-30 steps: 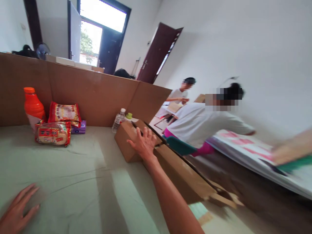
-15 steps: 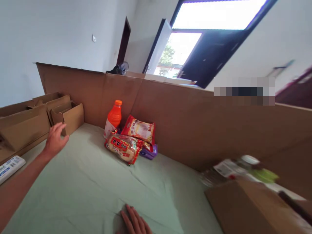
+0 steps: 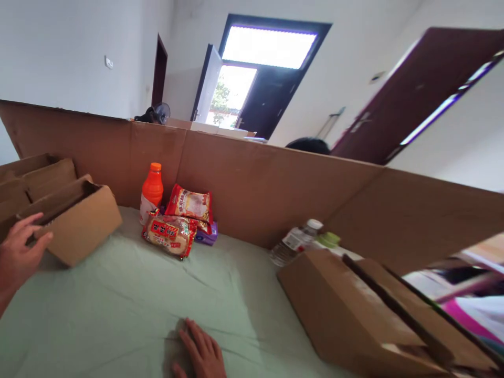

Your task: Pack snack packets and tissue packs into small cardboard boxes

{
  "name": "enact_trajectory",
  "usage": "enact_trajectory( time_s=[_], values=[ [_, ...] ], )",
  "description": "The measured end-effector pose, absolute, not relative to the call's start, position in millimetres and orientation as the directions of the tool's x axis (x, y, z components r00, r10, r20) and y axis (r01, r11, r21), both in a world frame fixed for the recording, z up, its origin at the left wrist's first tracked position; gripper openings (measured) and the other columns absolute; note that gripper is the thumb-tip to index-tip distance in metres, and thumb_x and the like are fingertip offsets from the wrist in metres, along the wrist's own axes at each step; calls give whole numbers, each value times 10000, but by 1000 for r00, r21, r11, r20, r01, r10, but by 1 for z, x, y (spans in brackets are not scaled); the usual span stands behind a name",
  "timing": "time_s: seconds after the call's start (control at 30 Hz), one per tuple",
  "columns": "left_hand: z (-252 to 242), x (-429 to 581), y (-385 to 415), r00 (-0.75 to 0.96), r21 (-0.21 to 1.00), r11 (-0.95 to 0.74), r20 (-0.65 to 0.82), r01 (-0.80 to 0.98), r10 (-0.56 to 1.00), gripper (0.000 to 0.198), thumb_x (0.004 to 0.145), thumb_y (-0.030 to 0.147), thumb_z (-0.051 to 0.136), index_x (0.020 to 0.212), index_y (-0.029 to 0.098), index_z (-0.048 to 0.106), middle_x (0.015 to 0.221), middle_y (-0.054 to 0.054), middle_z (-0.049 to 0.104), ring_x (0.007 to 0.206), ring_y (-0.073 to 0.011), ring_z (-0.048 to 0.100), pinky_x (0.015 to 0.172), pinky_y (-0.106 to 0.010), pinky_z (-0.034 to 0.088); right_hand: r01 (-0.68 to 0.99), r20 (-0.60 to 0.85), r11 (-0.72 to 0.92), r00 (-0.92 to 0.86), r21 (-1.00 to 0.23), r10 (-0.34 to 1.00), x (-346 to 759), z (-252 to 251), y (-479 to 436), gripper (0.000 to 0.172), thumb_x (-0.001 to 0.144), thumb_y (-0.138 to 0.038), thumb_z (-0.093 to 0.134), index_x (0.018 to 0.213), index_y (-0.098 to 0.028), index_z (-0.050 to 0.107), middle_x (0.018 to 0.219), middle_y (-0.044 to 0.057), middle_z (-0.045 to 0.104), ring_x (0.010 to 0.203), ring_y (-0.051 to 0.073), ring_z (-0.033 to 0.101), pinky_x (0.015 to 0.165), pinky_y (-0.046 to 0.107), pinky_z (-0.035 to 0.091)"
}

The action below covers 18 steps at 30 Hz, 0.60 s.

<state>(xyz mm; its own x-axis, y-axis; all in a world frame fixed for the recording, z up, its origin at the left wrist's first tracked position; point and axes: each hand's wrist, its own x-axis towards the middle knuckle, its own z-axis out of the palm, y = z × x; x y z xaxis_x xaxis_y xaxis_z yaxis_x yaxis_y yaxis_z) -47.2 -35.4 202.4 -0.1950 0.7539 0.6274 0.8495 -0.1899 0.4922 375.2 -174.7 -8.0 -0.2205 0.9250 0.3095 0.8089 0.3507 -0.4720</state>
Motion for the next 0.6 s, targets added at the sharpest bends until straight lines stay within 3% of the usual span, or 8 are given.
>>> enact_trajectory(
  time_s=[0.1,0.2,0.3,0.37,0.4,0.47,0.53,0.6],
  values=[
    [181,-32,-108,-62,528,-319,581,787,811,301,939,482,515,856,221,641,1445,-37,552,1263,-303,585,1097,-500,466,677,316,197,56,-709,947,368,2,-182,456,928,-527,566,1321,-313,656,1481,90,555,1343,339,540,1090,547,463],
    [165,-6,-162,130,559,-437,504,705,854,207,924,414,561,837,275,686,1489,-5,526,1263,-280,597,1038,-423,534,420,183,54,274,-906,944,358,24,-186,503,967,-583,467,1336,-282,629,1487,76,554,1389,308,493,1142,514,415],
    [155,26,-192,176,596,-486,501,639,847,197,927,341,553,824,283,711,1525,-11,487,1324,-296,547,1073,-441,518,210,53,-24,350,-977,935,349,48,-187,557,978,-615,409,1351,-262,622,1416,73,621,1343,308,541,1097,488,466],
    [149,45,-199,85,648,-469,531,601,843,160,919,350,569,994,323,708,1587,-4,395,1392,-331,473,1135,-532,453,134,35,-13,351,-991,936,345,59,-188,579,975,-636,382,1303,-254,668,1331,73,681,1280,319,594,1029,471,526],
    [146,52,-201,21,684,-454,541,571,840,265,909,386,596,1167,366,653,1621,-4,329,1419,-351,436,1155,-583,415,112,38,-1,341,-994,939,343,62,-188,580,974,-643,371,1267,-262,695,1284,65,707,1242,322,621,993,465,550],
    [139,63,-199,-95,783,-410,506,468,857,693,864,533,653,1479,449,345,1669,-22,202,1447,-390,386,1158,-656,376,100,41,11,303,-995,952,342,64,-191,561,970,-648,363,1192,-297,741,1173,39,753,1159,324,667,940,467,581],
    [130,68,-195,-138,883,-333,395,331,908,1001,771,722,659,1561,458,104,1689,-43,134,1464,-429,344,1135,-674,397,132,37,0,277,-991,960,344,63,-194,541,965,-651,362,1122,-334,772,1056,15,779,1080,325,698,890,475,602],
    [117,67,-190,-128,938,-249,286,242,950,1121,686,831,637,1574,443,73,1691,-46,146,1484,-454,289,1132,-669,406,199,56,2,265,-980,963,352,64,-192,525,957,-651,375,1084,-345,783,1006,11,784,1037,328,709,843,470,616]
  ],
)
